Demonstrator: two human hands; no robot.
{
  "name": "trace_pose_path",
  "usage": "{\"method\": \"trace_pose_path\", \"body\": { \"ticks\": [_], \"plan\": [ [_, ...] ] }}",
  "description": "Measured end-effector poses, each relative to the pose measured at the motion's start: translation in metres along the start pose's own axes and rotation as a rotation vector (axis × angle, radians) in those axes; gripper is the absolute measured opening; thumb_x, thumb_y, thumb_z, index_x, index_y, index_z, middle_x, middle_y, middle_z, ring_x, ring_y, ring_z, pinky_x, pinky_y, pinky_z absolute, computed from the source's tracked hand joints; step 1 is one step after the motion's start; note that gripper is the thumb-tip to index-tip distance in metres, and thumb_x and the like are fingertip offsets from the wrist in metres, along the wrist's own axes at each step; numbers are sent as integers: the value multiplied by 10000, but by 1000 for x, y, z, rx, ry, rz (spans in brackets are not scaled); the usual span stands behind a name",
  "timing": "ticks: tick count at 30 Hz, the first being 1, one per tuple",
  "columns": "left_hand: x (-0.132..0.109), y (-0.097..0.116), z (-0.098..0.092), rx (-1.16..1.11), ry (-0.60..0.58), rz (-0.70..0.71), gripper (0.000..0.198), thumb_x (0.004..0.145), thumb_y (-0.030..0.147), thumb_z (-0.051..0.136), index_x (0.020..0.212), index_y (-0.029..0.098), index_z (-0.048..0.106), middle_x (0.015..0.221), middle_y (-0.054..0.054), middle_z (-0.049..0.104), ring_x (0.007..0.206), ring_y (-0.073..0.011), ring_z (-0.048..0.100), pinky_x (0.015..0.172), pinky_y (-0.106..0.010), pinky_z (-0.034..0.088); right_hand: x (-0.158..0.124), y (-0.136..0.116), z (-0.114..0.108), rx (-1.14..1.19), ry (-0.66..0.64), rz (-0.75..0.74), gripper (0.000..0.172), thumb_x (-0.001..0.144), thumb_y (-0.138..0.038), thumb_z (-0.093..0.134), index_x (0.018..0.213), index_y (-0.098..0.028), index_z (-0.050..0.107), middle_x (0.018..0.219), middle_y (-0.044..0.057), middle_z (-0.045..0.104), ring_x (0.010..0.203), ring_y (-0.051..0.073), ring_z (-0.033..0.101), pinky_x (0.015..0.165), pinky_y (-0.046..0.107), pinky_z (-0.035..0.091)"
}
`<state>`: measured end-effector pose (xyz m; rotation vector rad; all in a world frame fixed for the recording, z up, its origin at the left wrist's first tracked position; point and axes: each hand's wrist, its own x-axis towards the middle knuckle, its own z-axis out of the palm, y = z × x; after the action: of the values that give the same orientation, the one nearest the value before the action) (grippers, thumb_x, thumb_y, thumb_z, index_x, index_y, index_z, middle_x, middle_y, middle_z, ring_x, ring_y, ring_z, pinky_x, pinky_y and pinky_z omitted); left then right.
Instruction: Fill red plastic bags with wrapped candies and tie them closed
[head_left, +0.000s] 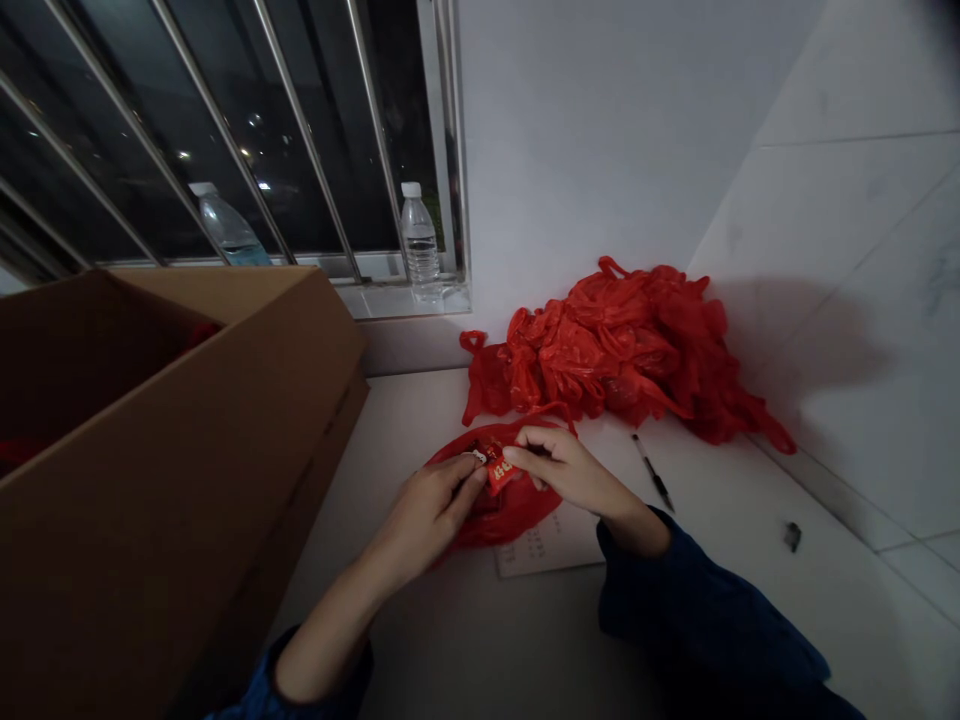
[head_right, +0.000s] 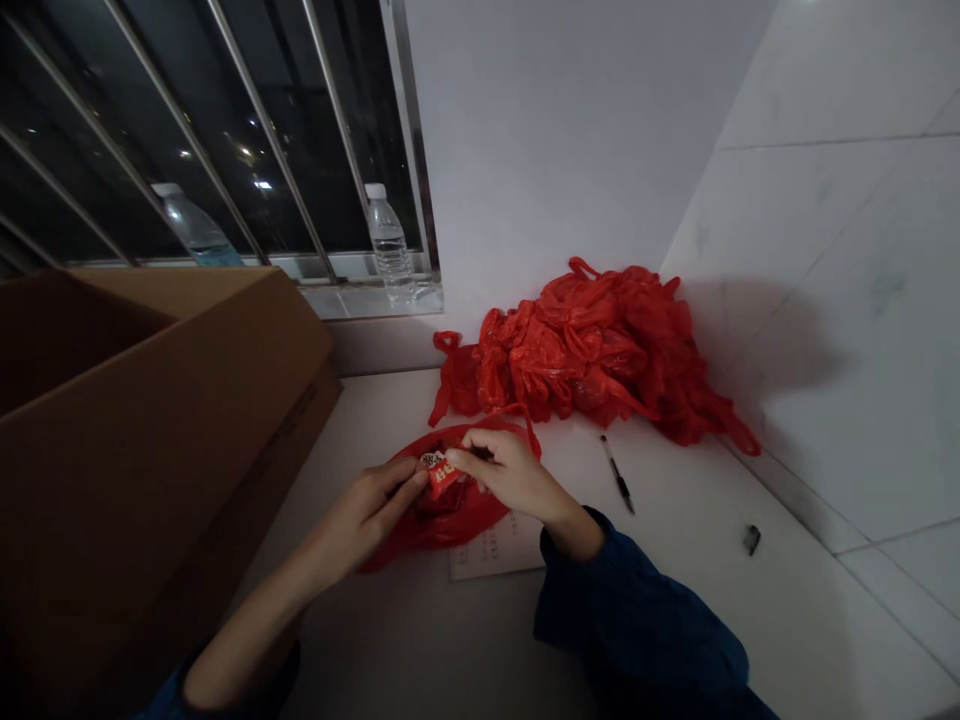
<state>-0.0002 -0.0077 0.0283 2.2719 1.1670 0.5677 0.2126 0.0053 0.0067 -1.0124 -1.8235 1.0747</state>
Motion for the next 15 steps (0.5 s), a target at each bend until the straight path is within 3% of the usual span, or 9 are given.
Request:
{"method": "trace_pose_path", "body": {
  "ticks": [3, 7, 12, 15],
  "plan": [
    [0, -3, -11, 104, 38, -82, 372, 1003, 415, 320, 823, 200, 565, 815, -21, 657, 743, -172, 594, 656, -252, 374, -1, 2, -5, -301, 84, 35, 420, 985, -440, 425, 644, -201, 479, 575, -34, 519, 546, 119, 510, 556, 234, 342],
    [-5, -9, -30, 274, 20, -269, 342, 975, 447, 351, 979, 244, 627, 882, -32, 706, 777, -199, 646, 642, -262, 366, -5, 4, -21, -758, 360, 93, 382, 988, -395, 411, 698, -204, 571, 677, 19, 631, 635, 167, 587, 587, 264, 336],
    [-18, -14, -47, 435, -68, -479, 418, 930, 531, 362, 1106, 265, 633, 878, -56, 728, 804, -247, 665, 622, -282, 364, -10, 14, -46, -839, 587, 97, 269, 967, -411, 457, 948, -221, 646, 925, 42, 689, 737, 191, 633, 659, 282, 398],
    [-27, -13, -52, 510, -103, -590, 530, 877, 601, 415, 1226, 253, 609, 909, -97, 732, 882, -300, 666, 646, -306, 373, -8, 29, -52, -914, 574, 198, 325, 930, -462, 512, 1095, -207, 629, 1074, 85, 658, 786, 220, 645, 656, 304, 410]
  ]
}}
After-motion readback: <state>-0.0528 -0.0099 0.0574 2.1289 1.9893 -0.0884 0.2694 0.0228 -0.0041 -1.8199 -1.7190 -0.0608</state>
